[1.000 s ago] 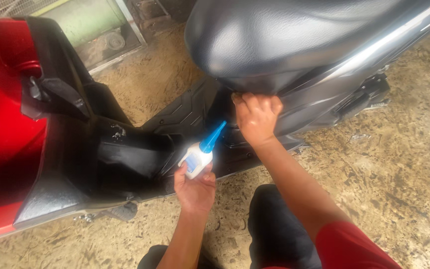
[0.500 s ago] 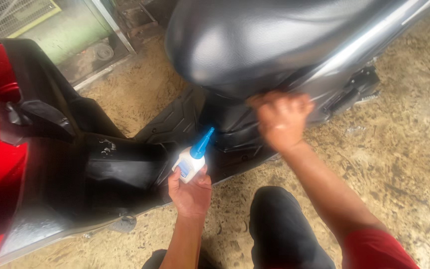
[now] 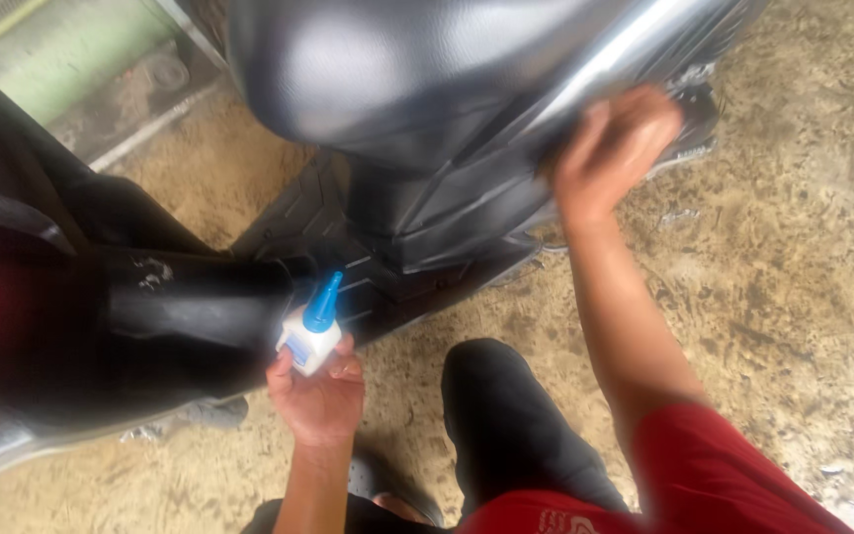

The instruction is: The person applies a cleaning solution from a bottle to the front and side panels of a red and black motorcycle, then wipes the surfaces with a cloth. The person moves around the vehicle to clean the front wheel area, side fairings, and lower body panels.

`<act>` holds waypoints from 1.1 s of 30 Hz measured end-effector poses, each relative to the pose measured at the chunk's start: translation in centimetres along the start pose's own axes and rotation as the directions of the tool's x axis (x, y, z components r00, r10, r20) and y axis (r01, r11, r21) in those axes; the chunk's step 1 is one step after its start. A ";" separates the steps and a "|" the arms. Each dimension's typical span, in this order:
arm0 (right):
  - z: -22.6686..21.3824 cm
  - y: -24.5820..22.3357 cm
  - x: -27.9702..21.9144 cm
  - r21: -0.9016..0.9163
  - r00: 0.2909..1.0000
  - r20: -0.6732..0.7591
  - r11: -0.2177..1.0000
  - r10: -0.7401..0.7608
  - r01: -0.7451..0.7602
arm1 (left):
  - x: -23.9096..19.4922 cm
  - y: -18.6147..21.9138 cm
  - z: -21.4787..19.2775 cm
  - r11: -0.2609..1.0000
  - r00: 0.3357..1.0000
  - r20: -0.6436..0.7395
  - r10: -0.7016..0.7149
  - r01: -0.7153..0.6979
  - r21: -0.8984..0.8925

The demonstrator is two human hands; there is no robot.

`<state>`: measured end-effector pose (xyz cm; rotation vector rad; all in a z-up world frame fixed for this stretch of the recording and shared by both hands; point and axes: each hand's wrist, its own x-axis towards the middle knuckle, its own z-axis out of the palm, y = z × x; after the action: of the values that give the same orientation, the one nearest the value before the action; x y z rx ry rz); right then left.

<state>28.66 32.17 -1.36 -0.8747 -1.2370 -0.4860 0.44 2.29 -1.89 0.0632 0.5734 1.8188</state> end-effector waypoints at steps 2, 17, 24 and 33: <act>0.4 -0.7 -2.0 -0.011 0.991 0.011 0.991 0.133 -0.133 | -0.6 -0.1 0.7 0.998 0.998 0.041 0.040 -0.041 0.040; -1.6 -4.2 -9.1 0.033 0.762 0.621 0.977 -0.186 0.211 | -2.1 -1.2 3.4 0.989 0.981 0.150 0.120 -0.106 -0.102; -7.2 -6.3 -18.5 0.273 0.363 0.868 0.936 -0.339 0.224 | -3.0 -4.0 3.3 0.995 0.994 0.062 0.094 -0.092 -0.035; -10.7 -0.5 -14.7 0.318 0.467 0.785 0.912 -0.407 0.260 | -3.5 -6.6 3.2 0.997 0.998 0.056 0.040 -0.035 -0.074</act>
<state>30.55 21.49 -15.91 -0.7271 -2.3700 -0.2430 8.51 1.62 -0.93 0.0768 0.4683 1.8666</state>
